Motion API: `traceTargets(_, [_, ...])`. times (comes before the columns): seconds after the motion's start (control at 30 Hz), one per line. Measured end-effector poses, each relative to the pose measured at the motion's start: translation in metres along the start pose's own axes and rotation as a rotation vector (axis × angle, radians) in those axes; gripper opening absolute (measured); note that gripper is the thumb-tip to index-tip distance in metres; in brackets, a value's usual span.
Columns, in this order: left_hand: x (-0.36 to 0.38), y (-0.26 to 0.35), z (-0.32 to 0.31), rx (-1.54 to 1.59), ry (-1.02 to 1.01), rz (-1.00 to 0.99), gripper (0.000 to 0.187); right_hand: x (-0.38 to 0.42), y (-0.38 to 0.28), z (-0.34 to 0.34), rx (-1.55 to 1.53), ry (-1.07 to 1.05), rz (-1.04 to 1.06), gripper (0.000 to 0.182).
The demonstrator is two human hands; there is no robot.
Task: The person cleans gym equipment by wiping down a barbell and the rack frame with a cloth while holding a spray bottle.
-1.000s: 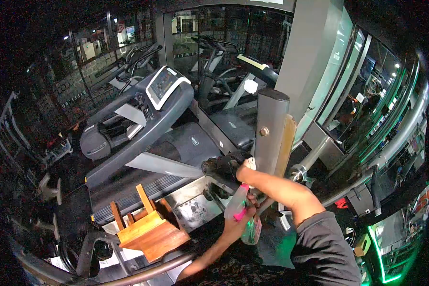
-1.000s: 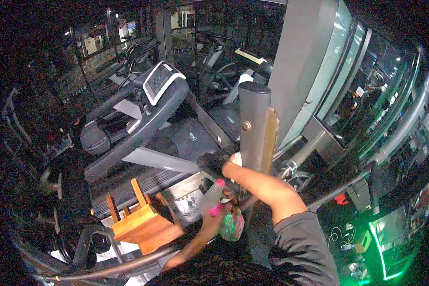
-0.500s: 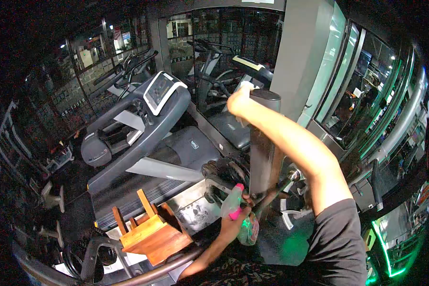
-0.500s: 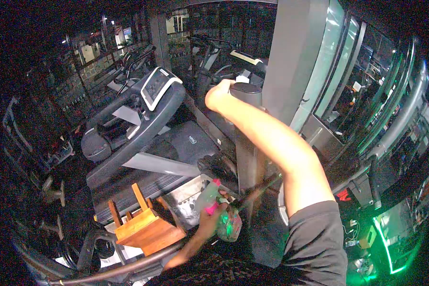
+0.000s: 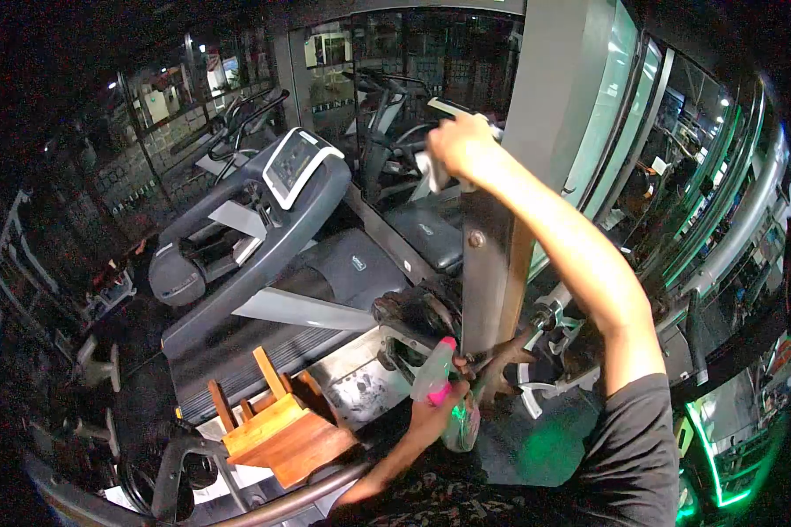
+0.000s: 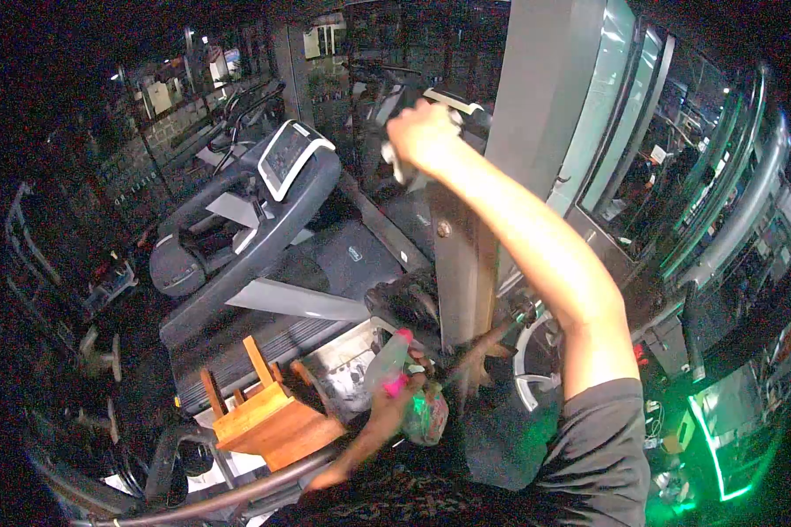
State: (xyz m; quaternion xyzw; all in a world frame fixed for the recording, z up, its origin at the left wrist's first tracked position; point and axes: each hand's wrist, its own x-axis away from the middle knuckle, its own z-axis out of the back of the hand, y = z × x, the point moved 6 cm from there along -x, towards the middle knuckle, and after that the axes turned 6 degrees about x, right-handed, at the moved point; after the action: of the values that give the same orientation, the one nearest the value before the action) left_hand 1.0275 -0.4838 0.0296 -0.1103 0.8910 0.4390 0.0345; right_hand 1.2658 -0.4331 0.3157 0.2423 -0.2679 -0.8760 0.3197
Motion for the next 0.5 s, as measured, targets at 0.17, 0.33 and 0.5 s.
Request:
traceTargets(0.17, [0.002, 0.013, -0.009, 0.114, -0.009, -0.023, 0.034, 0.009, 0.011, -0.018, -0.144, -0.309, 0.036, 0.043])
traceTargets(0.33, [0.003, 0.025, -0.006, -0.086, -0.01, -0.097, 0.035, 0.039, 0.032, -0.009, -0.369, -0.075, -0.089, 0.035])
traceTargets(0.5, [0.002, 0.016, -0.004, 0.011, 0.006, -0.108, 0.037, 0.086, 0.044, -0.003, -0.359, 0.189, -0.193, 0.028])
